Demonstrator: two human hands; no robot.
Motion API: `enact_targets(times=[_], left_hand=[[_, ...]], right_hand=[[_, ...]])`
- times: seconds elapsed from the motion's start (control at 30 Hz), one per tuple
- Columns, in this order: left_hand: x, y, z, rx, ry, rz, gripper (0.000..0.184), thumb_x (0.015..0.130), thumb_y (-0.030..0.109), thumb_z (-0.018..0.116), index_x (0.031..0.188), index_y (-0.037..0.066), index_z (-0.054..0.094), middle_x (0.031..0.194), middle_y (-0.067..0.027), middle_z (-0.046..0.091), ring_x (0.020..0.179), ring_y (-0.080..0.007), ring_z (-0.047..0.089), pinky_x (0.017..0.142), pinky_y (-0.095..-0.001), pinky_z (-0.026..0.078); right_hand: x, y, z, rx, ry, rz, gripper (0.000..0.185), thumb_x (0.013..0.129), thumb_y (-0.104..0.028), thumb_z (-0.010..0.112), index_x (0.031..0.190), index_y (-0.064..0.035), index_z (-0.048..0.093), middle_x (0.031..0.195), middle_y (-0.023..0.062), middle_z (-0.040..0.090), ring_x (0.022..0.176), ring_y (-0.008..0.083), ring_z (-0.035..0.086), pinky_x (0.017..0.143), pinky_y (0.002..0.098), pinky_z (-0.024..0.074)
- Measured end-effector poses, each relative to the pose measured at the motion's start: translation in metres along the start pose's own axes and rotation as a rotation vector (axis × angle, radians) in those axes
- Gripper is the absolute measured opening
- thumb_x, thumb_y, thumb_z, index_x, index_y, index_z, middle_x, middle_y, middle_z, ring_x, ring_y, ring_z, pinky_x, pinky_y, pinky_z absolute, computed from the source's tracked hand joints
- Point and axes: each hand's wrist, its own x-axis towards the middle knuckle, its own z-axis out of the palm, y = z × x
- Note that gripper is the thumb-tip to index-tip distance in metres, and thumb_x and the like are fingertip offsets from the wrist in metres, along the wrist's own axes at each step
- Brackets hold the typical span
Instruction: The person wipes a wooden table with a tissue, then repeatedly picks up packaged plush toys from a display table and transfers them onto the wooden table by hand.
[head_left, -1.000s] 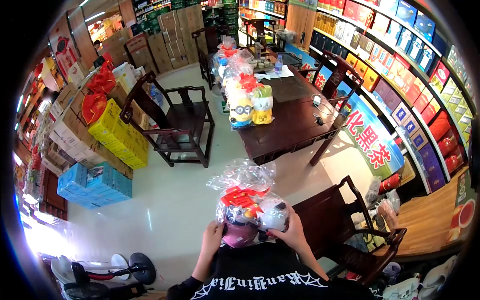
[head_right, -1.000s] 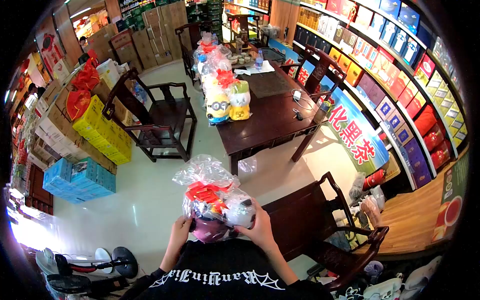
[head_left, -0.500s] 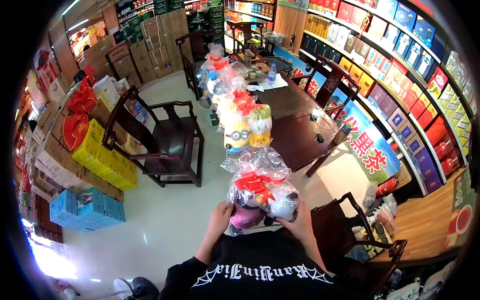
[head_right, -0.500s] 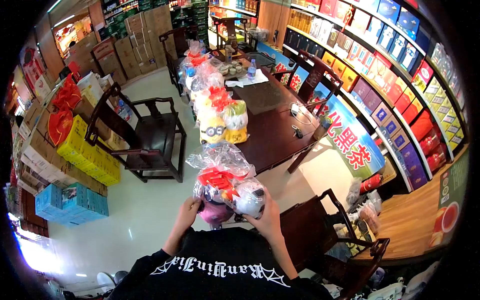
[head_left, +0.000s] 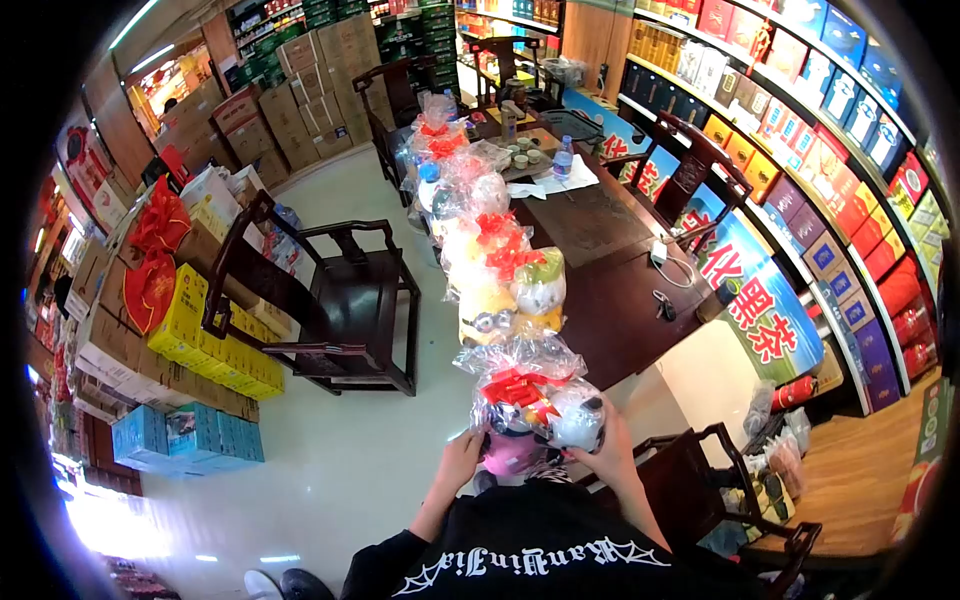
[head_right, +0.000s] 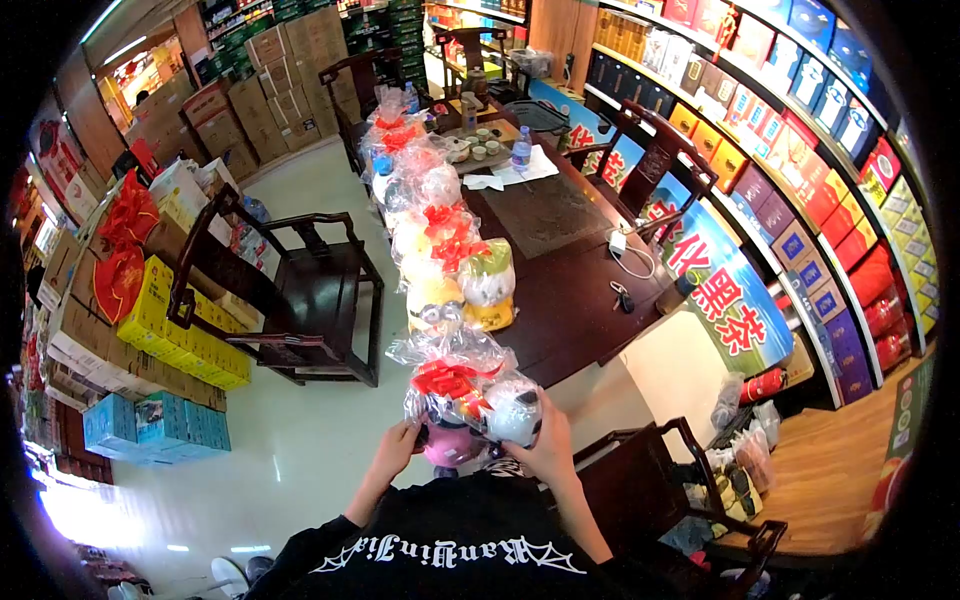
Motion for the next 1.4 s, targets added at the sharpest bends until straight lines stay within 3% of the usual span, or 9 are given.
enact_targets(times=[0.23,0.33,0.4,0.47,0.57,0.77,0.97,1.23,1.4], left_hand=[[0.080,0.024,0.019,-0.036,0.217,0.099,0.030,0.088,0.025,0.046,0.082,-0.003,0.057,0.064,-0.0129,0.059,0.060,-0.0208,0.059,0.059,-0.0326,0.046],[0.104,0.010,0.035,0.105,0.305,0.063,0.035,0.084,0.029,0.053,0.108,0.003,0.053,0.088,-0.0170,0.060,0.077,-0.0248,0.061,0.071,-0.0341,0.047],[0.118,-0.015,0.046,0.072,0.372,0.005,0.067,0.077,0.034,0.063,0.132,0.010,0.034,0.115,-0.0207,0.052,0.096,-0.0290,0.057,0.081,-0.0362,0.045],[0.119,-0.028,0.054,0.031,0.354,-0.108,0.070,0.076,0.036,0.064,0.132,0.009,0.033,0.116,-0.0223,0.050,0.097,-0.0295,0.056,0.082,-0.0367,0.045],[0.116,-0.038,0.071,-0.051,0.352,-0.235,0.074,0.074,0.039,0.066,0.133,0.009,0.032,0.115,-0.0259,0.049,0.099,-0.0297,0.055,0.083,-0.0369,0.044],[0.135,-0.049,0.095,-0.296,0.395,-0.051,0.066,0.075,0.039,0.064,0.128,0.007,0.039,0.111,-0.0224,0.054,0.097,-0.0294,0.056,0.081,-0.0363,0.044],[0.142,0.003,0.092,0.127,0.520,-0.314,0.055,0.074,0.051,0.058,0.105,0.004,0.058,0.095,-0.0183,0.061,0.091,-0.0329,0.058,0.079,-0.0388,0.044],[0.111,-0.029,0.090,0.046,0.488,-0.189,0.068,0.075,0.051,0.057,0.125,0.008,0.042,0.111,-0.0212,0.054,0.104,-0.0350,0.052,0.086,-0.0389,0.041],[0.008,-0.078,0.074,-0.147,0.536,-0.425,0.069,0.078,0.051,0.054,0.130,0.008,0.036,0.117,-0.0192,0.052,0.107,-0.0319,0.051,0.090,-0.0372,0.040]], right_hand=[[0.120,0.053,-0.003,0.127,0.030,-0.260,0.097,0.052,-0.027,0.078,0.129,0.0022,0.029,0.103,0.0190,0.051,0.092,0.0335,0.050,0.082,0.0393,0.0405],[0.152,0.092,0.016,0.057,-0.206,-0.170,0.098,0.056,-0.033,0.077,0.129,0.0071,0.025,0.093,0.0200,0.055,0.081,0.0328,0.056,0.071,0.0361,0.0459],[0.157,0.126,0.034,0.005,-0.249,-0.089,0.098,0.058,-0.037,0.076,0.129,0.0074,0.024,0.096,0.0212,0.055,0.085,0.0335,0.056,0.074,0.0367,0.0458],[0.167,0.132,0.028,0.002,-0.369,0.120,0.098,0.063,-0.045,0.071,0.129,0.0081,0.021,0.109,0.0255,0.051,0.100,0.0343,0.053,0.082,0.0371,0.0440],[0.176,0.156,0.032,-0.092,-0.407,-0.020,0.095,0.065,-0.043,0.070,0.130,0.0074,0.021,0.113,0.0263,0.049,0.102,0.0352,0.052,0.086,0.0371,0.0419],[0.190,0.158,0.042,0.174,-0.337,-0.053,0.082,0.070,-0.035,0.067,0.128,0.0049,0.026,0.111,0.0262,0.050,0.102,0.0369,0.051,0.086,0.0381,0.0412],[0.213,0.163,0.047,0.210,-0.397,0.009,0.070,0.075,-0.034,0.063,0.126,0.0010,0.031,0.114,0.0232,0.051,0.105,0.0328,0.052,0.087,0.0360,0.0402],[0.213,0.184,0.072,0.464,-0.426,0.172,0.080,0.072,-0.040,0.065,0.131,-0.0012,0.026,0.120,0.0202,0.045,0.109,0.0275,0.047,0.088,0.0338,0.0388],[0.187,0.187,0.081,0.618,-0.430,0.242,0.081,0.072,-0.034,0.067,0.131,0.0009,0.025,0.128,0.0174,0.037,0.115,0.0250,0.040,0.096,0.0395,0.0306]])
